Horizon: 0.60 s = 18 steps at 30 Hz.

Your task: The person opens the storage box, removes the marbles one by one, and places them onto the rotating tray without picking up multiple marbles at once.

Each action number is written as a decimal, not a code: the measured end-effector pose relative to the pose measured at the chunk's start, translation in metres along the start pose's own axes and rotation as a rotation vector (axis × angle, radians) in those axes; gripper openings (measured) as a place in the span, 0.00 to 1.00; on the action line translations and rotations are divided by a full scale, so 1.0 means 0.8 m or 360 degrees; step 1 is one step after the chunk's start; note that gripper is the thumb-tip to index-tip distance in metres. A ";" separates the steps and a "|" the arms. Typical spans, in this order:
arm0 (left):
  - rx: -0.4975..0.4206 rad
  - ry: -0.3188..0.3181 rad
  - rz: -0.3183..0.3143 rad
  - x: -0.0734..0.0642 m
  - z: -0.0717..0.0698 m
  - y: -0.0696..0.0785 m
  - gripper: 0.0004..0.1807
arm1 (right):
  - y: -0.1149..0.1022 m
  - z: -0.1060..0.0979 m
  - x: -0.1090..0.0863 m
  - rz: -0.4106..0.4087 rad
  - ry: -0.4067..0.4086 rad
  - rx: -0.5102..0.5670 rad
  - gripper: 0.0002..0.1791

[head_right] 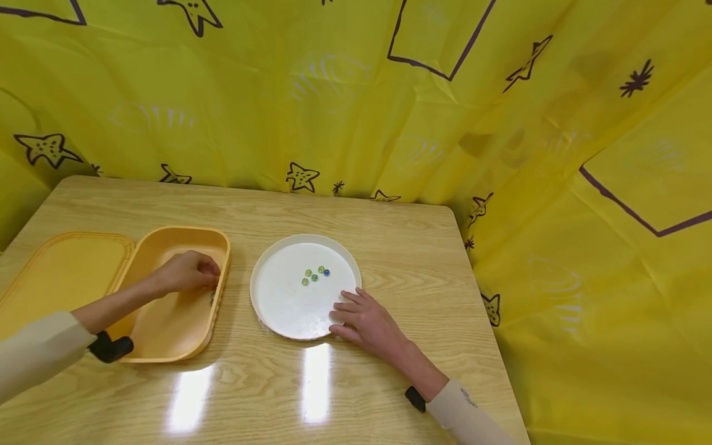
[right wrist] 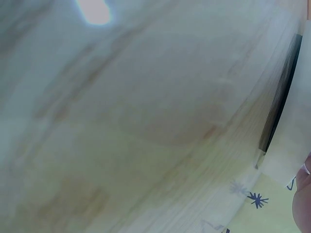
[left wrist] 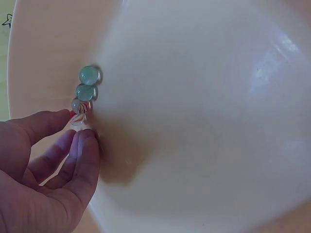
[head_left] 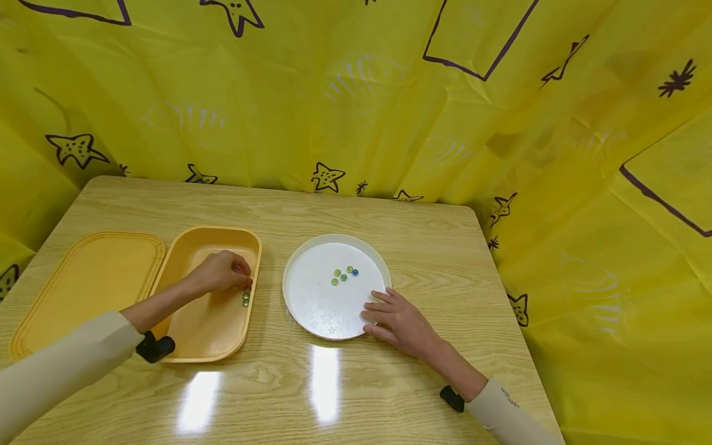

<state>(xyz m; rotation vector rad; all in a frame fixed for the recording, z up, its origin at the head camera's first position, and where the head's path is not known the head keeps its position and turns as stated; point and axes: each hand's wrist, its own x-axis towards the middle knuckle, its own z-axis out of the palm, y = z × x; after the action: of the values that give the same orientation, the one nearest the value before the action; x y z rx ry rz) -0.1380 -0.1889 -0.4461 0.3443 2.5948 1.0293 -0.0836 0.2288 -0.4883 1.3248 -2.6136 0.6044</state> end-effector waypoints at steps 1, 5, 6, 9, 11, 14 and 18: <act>0.0000 -0.0002 0.0001 0.001 0.000 0.000 0.07 | 0.000 0.000 0.000 -0.0002 0.0000 -0.0004 0.25; -0.0003 -0.0016 0.0007 0.003 0.000 -0.002 0.05 | 0.000 -0.001 0.000 -0.0010 0.0010 -0.0010 0.26; -0.0005 -0.0022 0.0006 0.003 0.001 -0.002 0.05 | 0.000 -0.001 0.000 -0.0014 0.0016 -0.0011 0.27; -0.0008 -0.0039 0.0011 0.004 0.001 -0.002 0.04 | 0.001 -0.001 0.000 -0.0021 0.0026 -0.0009 0.27; -0.0008 -0.0052 0.0014 0.004 0.001 -0.001 0.04 | 0.001 0.000 0.000 -0.0023 0.0028 -0.0009 0.27; 0.0004 -0.0062 0.0019 0.005 0.001 -0.001 0.04 | 0.001 0.000 0.000 -0.0023 0.0031 -0.0009 0.28; 0.0028 -0.0065 0.0030 0.005 0.001 0.000 0.04 | 0.001 0.000 0.000 -0.0028 0.0036 -0.0008 0.28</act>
<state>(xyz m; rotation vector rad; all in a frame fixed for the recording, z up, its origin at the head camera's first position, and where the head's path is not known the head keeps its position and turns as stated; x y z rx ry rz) -0.1414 -0.1873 -0.4474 0.3910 2.5704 0.9958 -0.0841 0.2293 -0.4884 1.3301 -2.5807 0.6059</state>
